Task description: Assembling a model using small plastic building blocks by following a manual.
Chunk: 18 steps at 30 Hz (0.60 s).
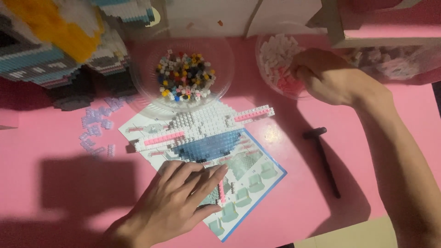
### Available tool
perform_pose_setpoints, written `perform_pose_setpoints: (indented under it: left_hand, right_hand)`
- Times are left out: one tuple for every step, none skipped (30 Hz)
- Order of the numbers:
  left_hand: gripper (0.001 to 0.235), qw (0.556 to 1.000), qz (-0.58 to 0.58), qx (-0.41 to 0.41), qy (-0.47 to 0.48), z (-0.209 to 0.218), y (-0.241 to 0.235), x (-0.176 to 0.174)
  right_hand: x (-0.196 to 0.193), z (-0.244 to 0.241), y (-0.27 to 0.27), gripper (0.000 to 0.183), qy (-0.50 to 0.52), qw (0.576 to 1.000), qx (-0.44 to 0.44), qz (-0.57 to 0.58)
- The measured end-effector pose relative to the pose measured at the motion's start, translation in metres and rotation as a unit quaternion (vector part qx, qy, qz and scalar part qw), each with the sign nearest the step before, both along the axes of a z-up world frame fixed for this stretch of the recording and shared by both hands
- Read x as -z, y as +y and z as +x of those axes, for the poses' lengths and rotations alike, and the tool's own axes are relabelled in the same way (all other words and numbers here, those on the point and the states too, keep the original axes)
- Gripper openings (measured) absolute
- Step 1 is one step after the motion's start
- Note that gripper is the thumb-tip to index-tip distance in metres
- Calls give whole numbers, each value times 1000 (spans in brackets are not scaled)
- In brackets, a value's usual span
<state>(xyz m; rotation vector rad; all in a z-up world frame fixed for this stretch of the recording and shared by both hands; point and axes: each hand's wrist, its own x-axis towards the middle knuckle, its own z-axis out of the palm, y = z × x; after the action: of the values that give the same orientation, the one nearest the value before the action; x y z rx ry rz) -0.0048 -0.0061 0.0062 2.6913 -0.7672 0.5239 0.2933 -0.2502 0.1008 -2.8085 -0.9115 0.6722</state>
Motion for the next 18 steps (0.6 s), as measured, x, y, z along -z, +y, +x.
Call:
perform_pose_setpoints:
  left_hand:
    - [80,1000,5,-1,-6,0,0,0]
    - [80,1000,6,-1,-7,0,0,-1]
    - [81,1000,10,0,-10,1,0,-1]
    - [81,1000,15,0,-11,0,1,-1]
    - [81,1000,15,-1,-10,0,1,-1]
    - [80,1000,16,0,-13,0,2,0]
    - [79,1000,17,1,-15,-1,2,1]
    - [79,1000,14,1,-13,-1,2,1]
    - [76,1000,2,5,-11,-2,2,2]
    - [72,1000,-10,8,-12,-1,2,2]
    - [72,1000,-11,8,-11,-1,1,3]
    - [72,1000,-8,8,-11,-1,1,2]
    - [72,1000,-4,8,-10,-2,2,1]
    - [72,1000,-2,5,-10,-2,3,1]
    - [72,1000,1,7,-11,-2,3,0]
    - [73,1000,3,9,-8,-4,3,0]
    - [73,1000,3,7,-5,-5,3,-2]
    - [69,1000,-3,9,-10,-4,4,-4]
  right_hand:
    - [-3,-1,3,29,16,1000,5,-4]
    - [-5,-1,5,29,15,1000,5,-3]
    - [-5,0,7,42,-15,999,-16,-31]
    - [-5,0,10,55,-43,997,-36,-59]
    - [-16,-12,22,55,-42,997,-37,-58]
    - [-28,-23,34,50,-28,994,19,-108]
    - [-39,-35,45,49,-15,985,76,-156]
    - [-37,-36,47,49,-13,984,76,-159]
    - [-36,-37,49,48,3,986,98,-135]
    - [-35,-38,51,50,17,986,121,-110]
    - [-35,-39,53,50,17,986,120,-112]
    - [-36,-40,56,42,20,987,125,-102]
    - [-37,-42,59,36,22,987,129,-93]
    - [-29,-36,55,36,22,987,127,-91]
    - [-22,-30,51,41,2,989,110,-99]
    - [-13,-26,46,46,-14,990,93,-108]
    - [-11,-26,48,46,-11,990,91,-109]
    - [-11,-24,51,36,4,986,127,-107]
